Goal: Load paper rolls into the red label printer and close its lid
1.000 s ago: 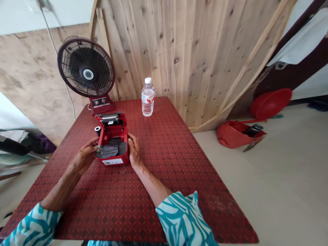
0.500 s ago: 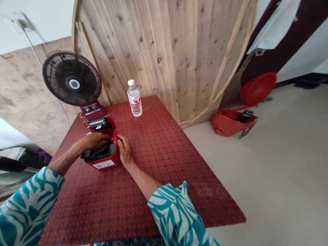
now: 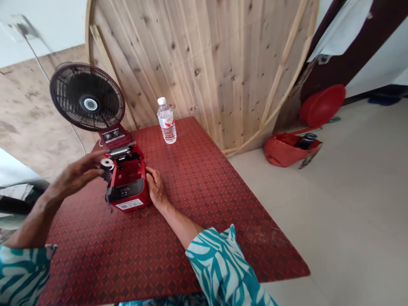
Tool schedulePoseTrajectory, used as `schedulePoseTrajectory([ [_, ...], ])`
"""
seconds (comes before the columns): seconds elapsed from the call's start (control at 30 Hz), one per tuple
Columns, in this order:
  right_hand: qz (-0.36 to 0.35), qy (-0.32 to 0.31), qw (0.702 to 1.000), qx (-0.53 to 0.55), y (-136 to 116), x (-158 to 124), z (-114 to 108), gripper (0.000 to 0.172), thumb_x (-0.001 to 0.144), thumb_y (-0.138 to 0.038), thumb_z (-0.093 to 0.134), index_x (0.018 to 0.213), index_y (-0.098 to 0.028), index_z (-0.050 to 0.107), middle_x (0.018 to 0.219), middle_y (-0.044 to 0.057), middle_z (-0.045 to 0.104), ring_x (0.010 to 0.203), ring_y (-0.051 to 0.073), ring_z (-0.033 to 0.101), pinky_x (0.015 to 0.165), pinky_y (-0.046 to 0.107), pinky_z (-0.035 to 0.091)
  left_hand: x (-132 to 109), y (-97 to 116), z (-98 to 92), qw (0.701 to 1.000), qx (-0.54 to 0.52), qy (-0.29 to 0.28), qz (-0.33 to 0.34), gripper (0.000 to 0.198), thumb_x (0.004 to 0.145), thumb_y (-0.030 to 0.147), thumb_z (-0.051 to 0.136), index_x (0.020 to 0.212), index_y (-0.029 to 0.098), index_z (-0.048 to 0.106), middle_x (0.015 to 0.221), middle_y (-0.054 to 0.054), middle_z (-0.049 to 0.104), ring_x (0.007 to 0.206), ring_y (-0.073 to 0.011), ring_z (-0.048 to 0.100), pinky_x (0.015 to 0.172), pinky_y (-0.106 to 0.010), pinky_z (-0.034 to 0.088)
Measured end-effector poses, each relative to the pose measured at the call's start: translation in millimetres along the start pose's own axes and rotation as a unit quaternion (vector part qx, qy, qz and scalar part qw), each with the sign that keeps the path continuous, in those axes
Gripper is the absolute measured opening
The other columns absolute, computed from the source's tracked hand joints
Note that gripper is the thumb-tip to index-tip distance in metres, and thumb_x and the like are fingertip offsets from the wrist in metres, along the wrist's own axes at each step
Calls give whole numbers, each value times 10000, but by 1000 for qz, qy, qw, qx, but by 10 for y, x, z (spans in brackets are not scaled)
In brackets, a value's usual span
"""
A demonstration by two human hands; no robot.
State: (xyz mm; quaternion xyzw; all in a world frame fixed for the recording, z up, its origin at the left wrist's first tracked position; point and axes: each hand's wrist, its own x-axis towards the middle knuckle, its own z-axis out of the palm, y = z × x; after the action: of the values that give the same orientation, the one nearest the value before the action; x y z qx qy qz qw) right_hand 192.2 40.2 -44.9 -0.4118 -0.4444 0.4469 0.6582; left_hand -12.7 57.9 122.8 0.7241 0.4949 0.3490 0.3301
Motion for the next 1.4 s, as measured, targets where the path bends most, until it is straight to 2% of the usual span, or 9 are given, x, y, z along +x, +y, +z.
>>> schedulePoseTrajectory([
  [0.17,2,9,1000,3,58,-10,-16,349,881,-460,506,1135,-275,658,1198,29,654,1170,202,557,1079,391,384,-110,-484,-454,983,-62,161,-54,569,592,387,818,1099,198,643,847,-25,697,763,-182,635,753,-297,520],
  [0.3,7,8,1000,8,98,-4,-16,362,875,-473,517,1138,-267,654,1193,32,663,1163,216,562,1063,409,396,-38,-1034,-335,978,-58,165,-117,489,490,370,802,900,190,602,766,-4,672,723,-180,632,703,-292,500],
  [0.43,12,10,1000,6,87,-15,-24,352,883,-469,512,1139,-272,652,1216,31,658,1173,219,559,1064,407,395,-8,-1275,-140,980,-45,142,-130,411,472,322,781,830,191,626,736,-14,677,734,-207,640,702,-305,489],
  [0.6,16,5,1000,8,86,-17,-29,360,887,-470,507,1150,-265,644,1220,36,655,1164,225,567,1050,411,404,24,-1159,-183,986,-18,126,-107,421,573,373,759,951,206,679,1023,-91,721,1016,-280,644,866,-342,483],
  [0.7,18,5,1000,8,92,-13,-22,364,883,-477,509,1148,-265,642,1213,38,655,1175,228,559,1050,414,402,146,-1057,-190,989,87,93,-77,349,639,377,729,954,227,710,1136,-79,709,1154,-316,593,1003,-378,414],
  [0.97,16,-3,1000,5,58,-7,3,367,892,-459,491,1166,-262,635,1230,44,644,1170,219,559,1050,403,401,393,-945,-5,981,168,44,-85,171,561,270,759,727,268,719,745,-32,729,923,-329,662,930,-412,429],
  [1.07,8,-3,1000,-1,64,-2,3,367,894,-455,482,1162,-258,634,1220,46,644,1166,217,559,1055,401,396,322,-954,-57,986,145,45,-74,238,602,382,727,785,234,692,794,-46,725,878,-296,667,837,-379,476],
  [1.27,-4,-3,1000,-12,75,1,-1,372,894,-458,470,1157,-253,633,1204,44,639,1174,206,551,1067,377,385,25,-785,-224,993,-55,103,-27,436,640,445,757,949,181,599,841,-39,704,757,-207,668,692,-309,527],
  [1.4,-3,-6,1000,-19,53,3,-2,380,899,-457,457,1167,-251,630,1209,47,634,1180,204,549,1070,373,380,-71,-445,-12,997,23,41,57,458,710,467,745,1058,187,644,959,-65,728,846,-222,687,779,-337,544],
])
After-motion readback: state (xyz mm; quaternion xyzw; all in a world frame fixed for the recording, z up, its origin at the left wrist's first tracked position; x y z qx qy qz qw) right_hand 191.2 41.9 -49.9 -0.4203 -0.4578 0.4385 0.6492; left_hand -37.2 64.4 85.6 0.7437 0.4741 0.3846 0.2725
